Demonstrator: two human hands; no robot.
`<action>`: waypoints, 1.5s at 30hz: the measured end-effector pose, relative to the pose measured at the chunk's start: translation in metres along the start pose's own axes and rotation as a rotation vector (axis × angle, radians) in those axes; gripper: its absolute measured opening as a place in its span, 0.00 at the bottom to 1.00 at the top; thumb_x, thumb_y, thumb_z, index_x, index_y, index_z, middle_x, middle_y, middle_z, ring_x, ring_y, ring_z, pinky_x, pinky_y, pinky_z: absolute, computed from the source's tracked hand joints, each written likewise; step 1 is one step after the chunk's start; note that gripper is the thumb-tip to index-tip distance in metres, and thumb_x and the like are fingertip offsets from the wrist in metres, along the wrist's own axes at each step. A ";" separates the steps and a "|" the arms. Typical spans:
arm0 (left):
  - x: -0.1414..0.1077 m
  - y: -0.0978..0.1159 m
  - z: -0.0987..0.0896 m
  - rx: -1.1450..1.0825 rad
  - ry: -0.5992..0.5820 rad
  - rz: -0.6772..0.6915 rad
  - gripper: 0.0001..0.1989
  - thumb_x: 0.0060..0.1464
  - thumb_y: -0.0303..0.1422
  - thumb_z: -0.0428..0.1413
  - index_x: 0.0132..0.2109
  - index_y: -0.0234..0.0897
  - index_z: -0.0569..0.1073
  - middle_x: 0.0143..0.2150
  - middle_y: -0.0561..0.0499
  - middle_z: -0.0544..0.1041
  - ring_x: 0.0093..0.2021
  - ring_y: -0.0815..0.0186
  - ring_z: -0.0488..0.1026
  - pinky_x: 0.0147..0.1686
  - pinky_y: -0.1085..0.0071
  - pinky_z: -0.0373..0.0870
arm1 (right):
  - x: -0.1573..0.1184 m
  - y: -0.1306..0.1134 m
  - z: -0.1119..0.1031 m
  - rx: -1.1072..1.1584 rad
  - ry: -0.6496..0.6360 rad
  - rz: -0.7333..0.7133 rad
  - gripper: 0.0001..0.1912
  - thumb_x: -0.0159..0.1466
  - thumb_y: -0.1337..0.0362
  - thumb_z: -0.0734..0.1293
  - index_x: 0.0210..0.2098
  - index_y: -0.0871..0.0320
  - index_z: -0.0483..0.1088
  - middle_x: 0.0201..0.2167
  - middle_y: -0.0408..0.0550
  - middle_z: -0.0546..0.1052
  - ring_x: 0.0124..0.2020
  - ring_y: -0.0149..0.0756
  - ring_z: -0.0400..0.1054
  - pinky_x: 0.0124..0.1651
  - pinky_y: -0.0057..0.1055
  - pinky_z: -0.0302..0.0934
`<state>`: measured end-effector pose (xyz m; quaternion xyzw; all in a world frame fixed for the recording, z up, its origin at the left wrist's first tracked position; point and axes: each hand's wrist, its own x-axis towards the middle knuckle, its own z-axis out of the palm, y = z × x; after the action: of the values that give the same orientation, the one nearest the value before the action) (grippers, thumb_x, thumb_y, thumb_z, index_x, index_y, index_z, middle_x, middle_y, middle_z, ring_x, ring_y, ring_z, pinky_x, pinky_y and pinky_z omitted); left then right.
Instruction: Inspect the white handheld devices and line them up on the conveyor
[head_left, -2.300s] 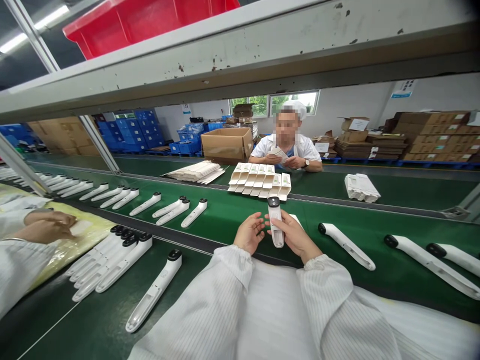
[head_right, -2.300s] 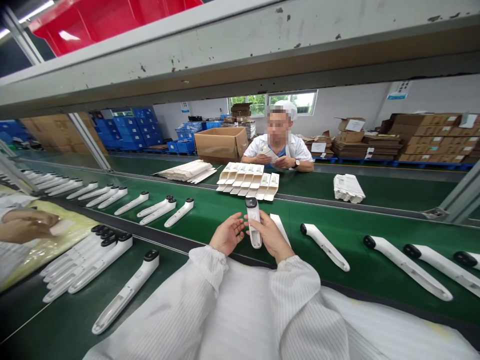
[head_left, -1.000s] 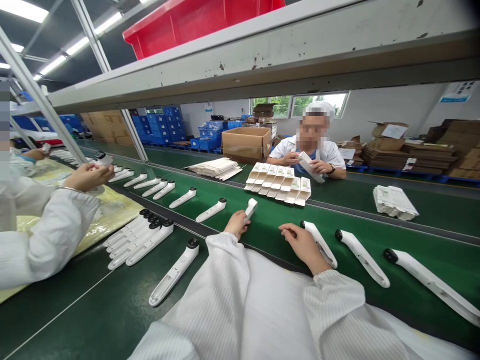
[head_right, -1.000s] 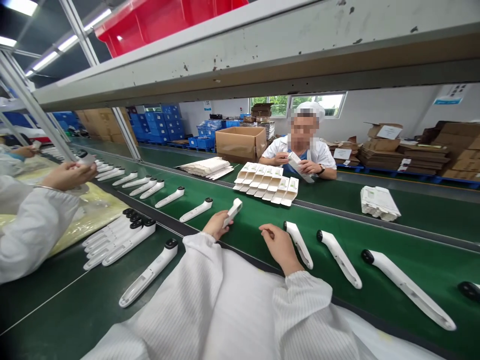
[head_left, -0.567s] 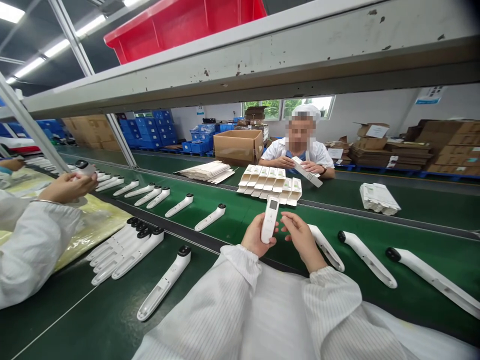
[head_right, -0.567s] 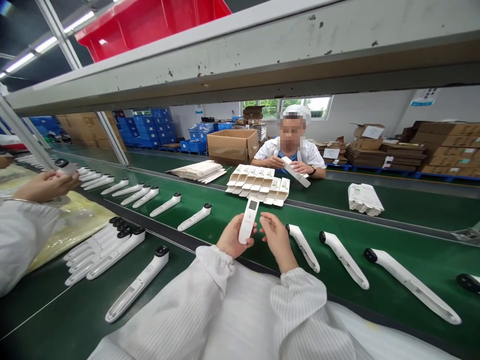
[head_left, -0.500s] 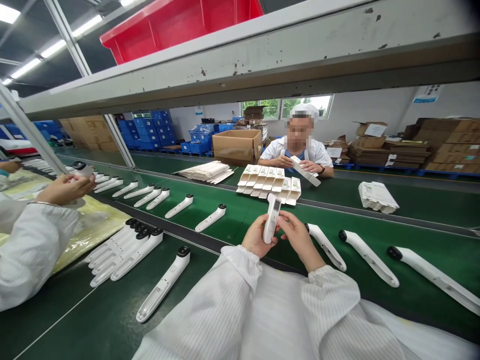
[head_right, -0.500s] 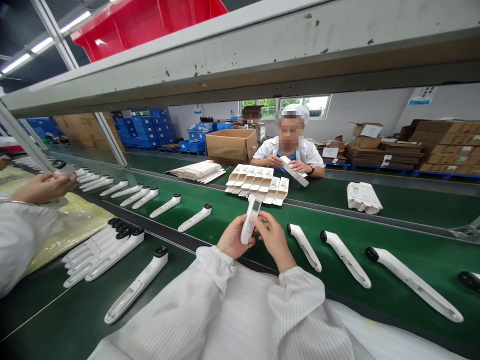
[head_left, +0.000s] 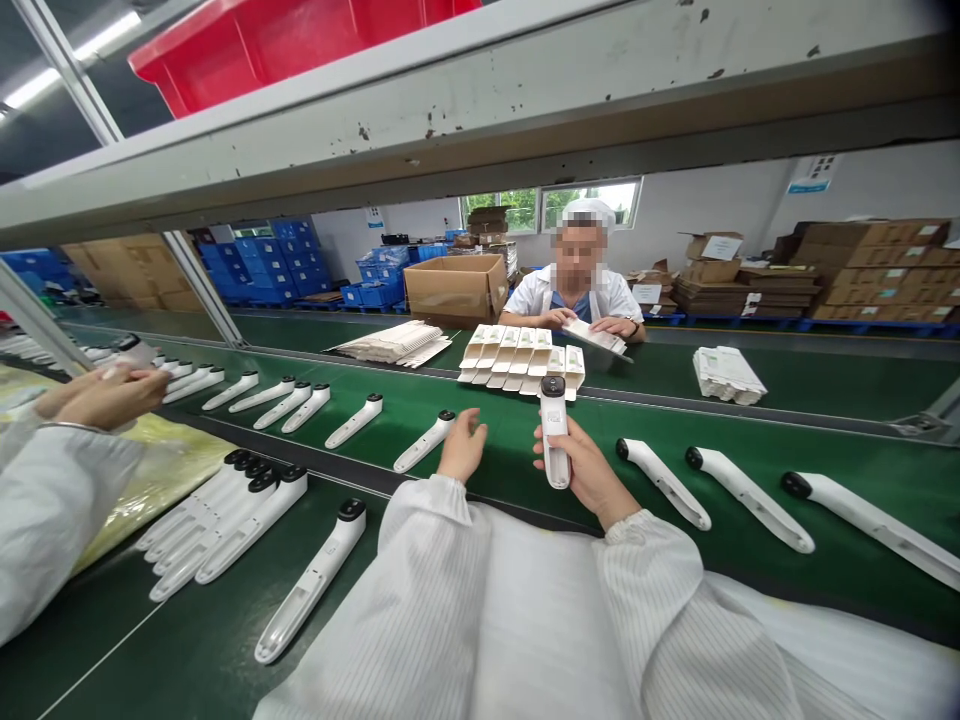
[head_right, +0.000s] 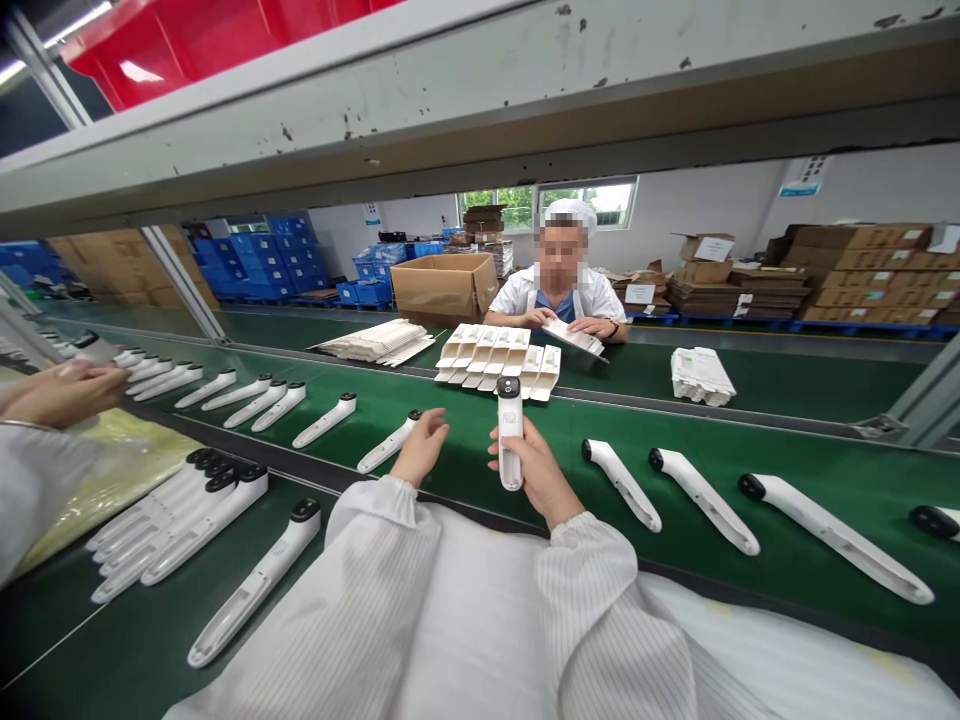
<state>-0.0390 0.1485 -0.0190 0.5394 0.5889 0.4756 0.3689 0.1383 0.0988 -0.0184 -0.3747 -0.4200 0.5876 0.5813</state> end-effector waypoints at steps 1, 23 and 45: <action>0.004 -0.006 -0.008 0.207 0.121 0.058 0.19 0.48 0.26 0.54 0.49 0.36 0.68 0.53 0.40 0.68 0.57 0.53 0.61 0.53 0.61 0.58 | 0.000 -0.001 0.000 0.000 -0.017 -0.005 0.17 0.49 0.61 0.66 0.39 0.54 0.67 0.38 0.45 0.72 0.33 0.34 0.66 0.34 0.31 0.66; -0.031 0.016 0.040 -0.888 -0.430 -0.445 0.15 0.55 0.38 0.50 0.41 0.32 0.72 0.38 0.43 0.75 0.27 0.68 0.69 0.18 0.75 0.60 | 0.011 0.016 -0.039 -1.318 0.414 -0.281 0.19 0.60 0.64 0.58 0.50 0.60 0.67 0.50 0.59 0.68 0.51 0.50 0.61 0.49 0.43 0.57; -0.017 -0.002 0.033 -0.764 -0.214 -0.493 0.09 0.53 0.28 0.51 0.41 0.36 0.71 0.34 0.51 0.73 0.30 0.72 0.69 0.29 0.74 0.60 | 0.005 0.015 -0.008 0.001 -0.076 0.113 0.21 0.55 0.48 0.67 0.40 0.56 0.69 0.39 0.47 0.77 0.38 0.38 0.71 0.38 0.33 0.65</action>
<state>-0.0057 0.1371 -0.0318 0.2551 0.4408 0.4980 0.7018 0.1401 0.1049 -0.0351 -0.3748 -0.4195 0.6334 0.5313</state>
